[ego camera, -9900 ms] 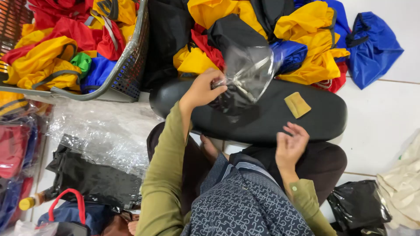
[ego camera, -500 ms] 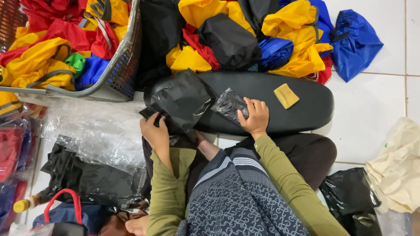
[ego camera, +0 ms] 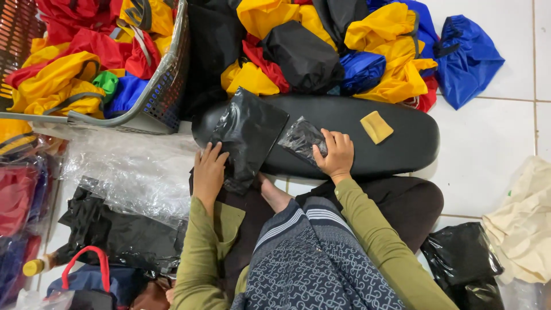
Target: The person packages small items into plastic sleeves and then into black mailing bags before trimming excess threads from blue textile covers using scissors.
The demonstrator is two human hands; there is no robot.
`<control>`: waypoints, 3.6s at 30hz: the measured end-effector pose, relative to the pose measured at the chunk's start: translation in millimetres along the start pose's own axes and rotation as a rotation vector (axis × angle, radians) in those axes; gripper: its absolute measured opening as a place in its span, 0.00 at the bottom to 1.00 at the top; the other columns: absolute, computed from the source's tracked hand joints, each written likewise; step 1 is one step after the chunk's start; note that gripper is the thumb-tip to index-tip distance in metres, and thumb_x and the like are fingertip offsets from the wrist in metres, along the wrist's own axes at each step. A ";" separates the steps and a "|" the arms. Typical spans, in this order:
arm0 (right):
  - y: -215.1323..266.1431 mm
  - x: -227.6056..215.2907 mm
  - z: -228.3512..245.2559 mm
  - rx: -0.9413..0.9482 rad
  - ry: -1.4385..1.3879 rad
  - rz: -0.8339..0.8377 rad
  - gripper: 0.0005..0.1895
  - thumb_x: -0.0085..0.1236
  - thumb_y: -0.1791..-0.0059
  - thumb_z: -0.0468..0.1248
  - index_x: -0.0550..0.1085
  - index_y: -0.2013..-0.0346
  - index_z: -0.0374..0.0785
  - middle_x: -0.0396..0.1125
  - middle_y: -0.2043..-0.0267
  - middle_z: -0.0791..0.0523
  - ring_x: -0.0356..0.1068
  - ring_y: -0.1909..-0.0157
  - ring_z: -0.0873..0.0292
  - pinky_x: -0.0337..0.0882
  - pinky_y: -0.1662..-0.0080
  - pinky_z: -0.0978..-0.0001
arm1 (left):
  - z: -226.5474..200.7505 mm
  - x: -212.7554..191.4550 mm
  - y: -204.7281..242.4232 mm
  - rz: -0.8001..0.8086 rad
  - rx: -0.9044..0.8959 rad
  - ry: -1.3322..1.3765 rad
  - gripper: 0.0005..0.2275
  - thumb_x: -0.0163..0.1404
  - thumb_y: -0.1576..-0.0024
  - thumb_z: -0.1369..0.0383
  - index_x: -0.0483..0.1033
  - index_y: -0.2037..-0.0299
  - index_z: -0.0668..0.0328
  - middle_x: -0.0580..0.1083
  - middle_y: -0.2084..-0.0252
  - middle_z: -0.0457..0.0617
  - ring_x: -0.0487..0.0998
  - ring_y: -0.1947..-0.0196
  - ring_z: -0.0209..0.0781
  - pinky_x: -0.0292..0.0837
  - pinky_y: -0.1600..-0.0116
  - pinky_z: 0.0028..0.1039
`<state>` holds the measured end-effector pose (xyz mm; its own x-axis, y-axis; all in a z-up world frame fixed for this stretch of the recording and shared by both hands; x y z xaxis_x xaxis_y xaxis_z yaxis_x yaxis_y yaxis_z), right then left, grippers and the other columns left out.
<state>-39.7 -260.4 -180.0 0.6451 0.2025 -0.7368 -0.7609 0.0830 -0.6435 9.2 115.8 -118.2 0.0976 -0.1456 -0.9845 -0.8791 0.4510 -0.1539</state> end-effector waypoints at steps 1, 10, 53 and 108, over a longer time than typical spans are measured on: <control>0.3 0.8 -0.6 -0.003 0.000 -0.004 0.27 0.45 0.49 0.60 0.76 0.47 0.46 0.63 0.60 0.58 0.65 0.61 0.54 0.65 0.61 0.62 | 5.1 6.2 -4.3 -0.005 -0.001 0.000 0.21 0.65 0.53 0.78 0.81 0.47 0.55 0.73 0.37 0.56 0.69 0.32 0.60 0.62 0.31 0.55; -0.9 -0.7 0.8 0.007 0.003 0.009 0.27 0.44 0.48 0.60 0.76 0.48 0.47 0.62 0.60 0.59 0.64 0.62 0.55 0.64 0.61 0.63 | 7.8 14.3 -33.3 -0.091 0.089 -0.065 0.38 0.68 0.54 0.62 0.65 0.30 0.39 0.59 0.27 0.60 0.63 0.31 0.67 0.75 0.41 0.55; 4.9 -59.9 -27.0 0.582 -0.347 0.245 0.17 0.72 0.54 0.47 0.80 0.53 0.49 0.77 0.62 0.56 0.75 0.60 0.50 0.75 0.56 0.60 | -65.8 101.6 -72.4 -0.346 0.292 -0.083 0.04 0.60 0.42 0.65 0.82 0.60 0.50 0.77 0.60 0.42 0.77 0.61 0.40 0.75 0.63 0.24; 39.1 -65.0 26.6 -0.112 -0.206 0.190 0.14 0.58 0.48 0.32 0.79 0.49 0.44 0.68 0.44 0.48 0.70 0.48 0.48 0.77 0.55 0.67 | -221.9 192.0 10.0 0.074 -1.323 1.556 0.11 0.59 0.41 0.58 0.80 0.61 0.57 0.74 0.67 0.52 0.77 0.70 0.42 0.79 0.71 0.30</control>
<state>-113.2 -244.4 -151.8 0.4557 0.3986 -0.7959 -0.8468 -0.0814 -0.5256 -84.4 -103.0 -290.1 0.2854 -0.9583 0.0130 -0.6646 -0.1881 0.7231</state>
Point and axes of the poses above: each hand's wrist, its own y-axis away from the middle knuckle, its own x-axis out of the palm, z = x × y, the point moved 2 cm from there along -y, towards the middle knuckle
